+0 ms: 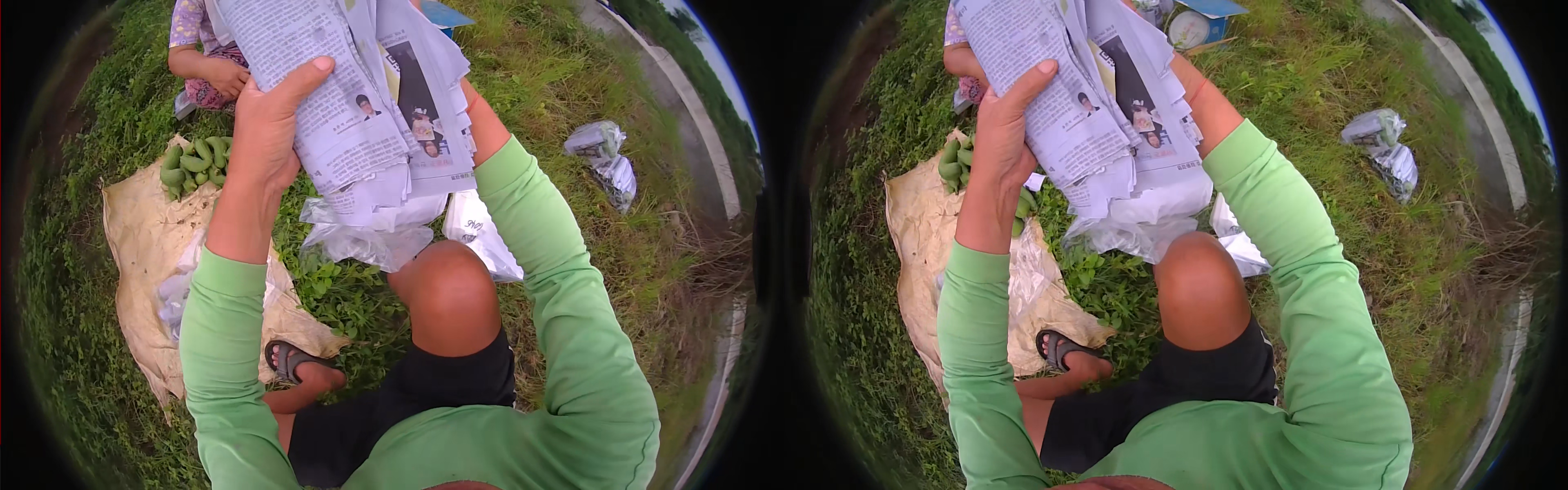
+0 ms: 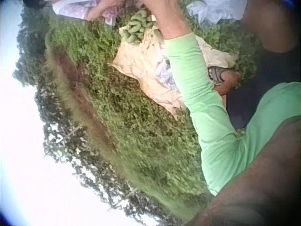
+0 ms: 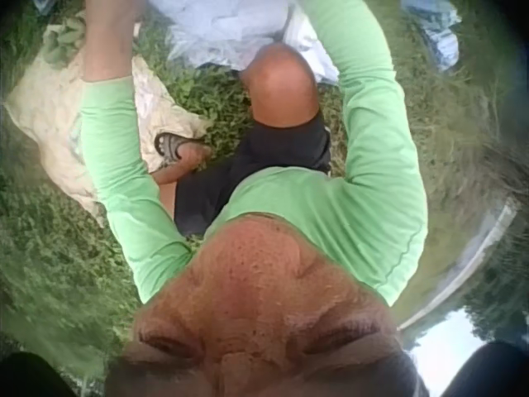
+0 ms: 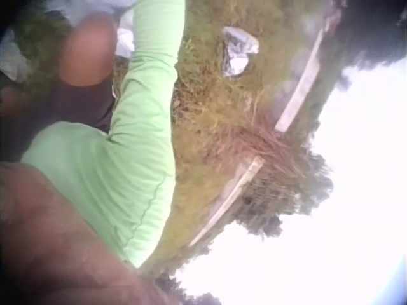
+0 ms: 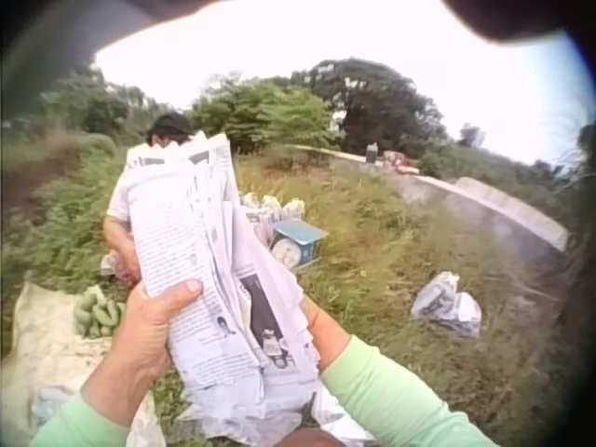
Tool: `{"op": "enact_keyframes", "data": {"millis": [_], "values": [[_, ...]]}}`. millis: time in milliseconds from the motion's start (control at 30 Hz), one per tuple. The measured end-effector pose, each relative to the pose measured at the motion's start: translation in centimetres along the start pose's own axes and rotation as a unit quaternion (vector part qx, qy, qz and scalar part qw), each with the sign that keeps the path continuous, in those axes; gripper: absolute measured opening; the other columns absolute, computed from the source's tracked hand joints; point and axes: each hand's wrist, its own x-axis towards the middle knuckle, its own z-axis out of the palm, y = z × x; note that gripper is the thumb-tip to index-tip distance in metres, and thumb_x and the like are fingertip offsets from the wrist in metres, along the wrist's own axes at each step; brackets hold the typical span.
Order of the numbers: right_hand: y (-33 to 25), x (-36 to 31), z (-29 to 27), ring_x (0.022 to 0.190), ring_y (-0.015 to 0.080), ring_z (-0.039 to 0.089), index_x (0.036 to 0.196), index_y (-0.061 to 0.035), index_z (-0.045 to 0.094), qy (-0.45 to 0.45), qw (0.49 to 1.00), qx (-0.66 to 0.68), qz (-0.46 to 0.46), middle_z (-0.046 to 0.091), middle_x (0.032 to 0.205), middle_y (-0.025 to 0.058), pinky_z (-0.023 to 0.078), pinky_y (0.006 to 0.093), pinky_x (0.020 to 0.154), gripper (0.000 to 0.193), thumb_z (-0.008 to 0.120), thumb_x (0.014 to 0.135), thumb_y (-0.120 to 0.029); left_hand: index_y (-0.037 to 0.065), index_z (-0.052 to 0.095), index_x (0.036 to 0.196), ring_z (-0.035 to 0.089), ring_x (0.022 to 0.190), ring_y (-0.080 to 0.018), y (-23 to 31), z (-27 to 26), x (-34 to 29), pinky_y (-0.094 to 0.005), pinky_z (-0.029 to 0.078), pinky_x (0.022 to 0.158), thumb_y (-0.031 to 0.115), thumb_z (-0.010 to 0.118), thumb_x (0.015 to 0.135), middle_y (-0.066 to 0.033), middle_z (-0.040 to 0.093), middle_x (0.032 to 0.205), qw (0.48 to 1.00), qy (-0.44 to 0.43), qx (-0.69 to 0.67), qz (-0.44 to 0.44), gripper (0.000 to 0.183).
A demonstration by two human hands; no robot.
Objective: The recorder is packing green mangoes into plastic bags using newspaper for wrapping.
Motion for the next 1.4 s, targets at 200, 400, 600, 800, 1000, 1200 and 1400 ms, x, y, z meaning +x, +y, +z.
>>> {"op": "enact_keyframes", "data": {"millis": [200, 400, 600, 800, 1000, 1200, 1400], "values": [[-4.7, -5.5, -2.2, 0.114, 0.02, 0.072, 0.146, -0.0008, 0.057, 0.017, 0.99, -0.139, 0.017, 0.07, 0.133, 0.0122, 0.06, 0.0341, 0.097, 0.076, 0.078, 0.095, -0.054, -0.005, 0.064, 0.124, 0.074, 0.097, -0.0215, -5.0, 4.4, 2.2, -0.0389, 0.062, 0.087, 0.007, 0.08, 0.089, -0.0132, 0.075, 0.115, 1.0, -0.009, -0.019, -0.023, 0.04], [-3.6, -9.1, -4.6, 0.114, 0.0178, 0.068, 0.138, 0.0033, 0.064, 0.192, 0.931, -0.311, 0.02, 0.072, 0.128, 0.0095, 0.054, 0.0352, 0.101, 0.052, 0.078, 0.091, -0.013, -0.003, 0.058, 0.13, 0.068, 0.112, -0.0205, -11.4, 9.2, 0.8, -0.0364, 0.054, 0.1, 0.025, 0.083, 0.093, -0.0131, 0.07, 0.125, 0.999, -0.005, -0.046, -0.002, 0.053], [-1.3, -17.8, -9.2, 0.106, 0.0181, 0.07, 0.133, 0.006, 0.066, 0.257, 0.911, -0.31, 0.09, 0.074, 0.121, 0.0094, 0.055, 0.0348, 0.098, 0.045, 0.071, 0.09, -0.005, -0.002, 0.053, 0.143, 0.059, 0.131, -0.0336, -18.8, 6.6, -3.3, -0.0457, 0.046, 0.113, 0.038, 0.085, 0.091, -0.0219, 0.062, 0.138, 0.962, -0.093, 0.249, -0.062, 0.073], [-0.7, -26.5, -11.7, 0.116, 0.0206, 0.066, 0.142, 0.005, 0.059, 0.274, 0.861, -0.355, 0.239, 0.07, 0.132, 0.0105, 0.051, 0.037, 0.105, 0.058, 0.076, 0.086, -0.005, 0.001, 0.038, 0.155, 0.033, 0.15, -0.0477, -23.9, -1.4, -5.1, -0.0549, 0.032, 0.121, 0.033, 0.09, 0.081, -0.0283, 0.035, 0.161, 0.795, 0.077, 0.602, -0.01, 0.096], [1.8, -28.4, -10.2, 0.13, 0.0238, 0.059, 0.154, 0.0032, 0.049, 0.141, 0.846, -0.372, 0.356, 0.064, 0.144, 0.0123, 0.043, 0.0381, 0.115, 0.074, 0.074, 0.084, -0.002, 0.001, 0.042, 0.155, 0.056, 0.134, -0.0485, -26.6, -4.5, -3.8, -0.054, 0.042, 0.113, 0.031, 0.086, 0.085, -0.0317, 0.057, 0.146, 0.798, 0.114, 0.579, -0.12, 0.088], [7.6, -23.4, -13.2, 0.117, 0.0238, 0.066, 0.154, 0.0013, 0.05, 0.077, 0.837, -0.37, 0.396, 0.069, 0.131, 0.0148, 0.051, 0.0359, 0.104, 0.071, 0.071, 0.087, -0.004, 0.002, 0.069, 0.126, 0.071, 0.102, -0.0465, -27.6, -5.0, -5.5, -0.0501, 0.057, 0.086, 0.021, 0.072, 0.096, -0.0259, 0.075, 0.116, 0.851, 0.05, 0.518, -0.073, 0.036], [18.2, -14.3, -20.0, 0.104, 0.0251, 0.069, 0.142, 0.0014, 0.061, 0.134, 0.881, -0.222, 0.397, 0.071, 0.123, 0.0148, 0.056, 0.0381, 0.09, 0.055, 0.071, 0.088, -0.009, 0.007, 0.07, 0.124, 0.072, 0.094, -0.0407, -26.0, -3.7, -10.8, -0.0458, 0.058, 0.079, 0.01, 0.068, 0.096, -0.0167, 0.076, 0.106, 0.861, -0.12, 0.483, 0.103, 0.028]]}}
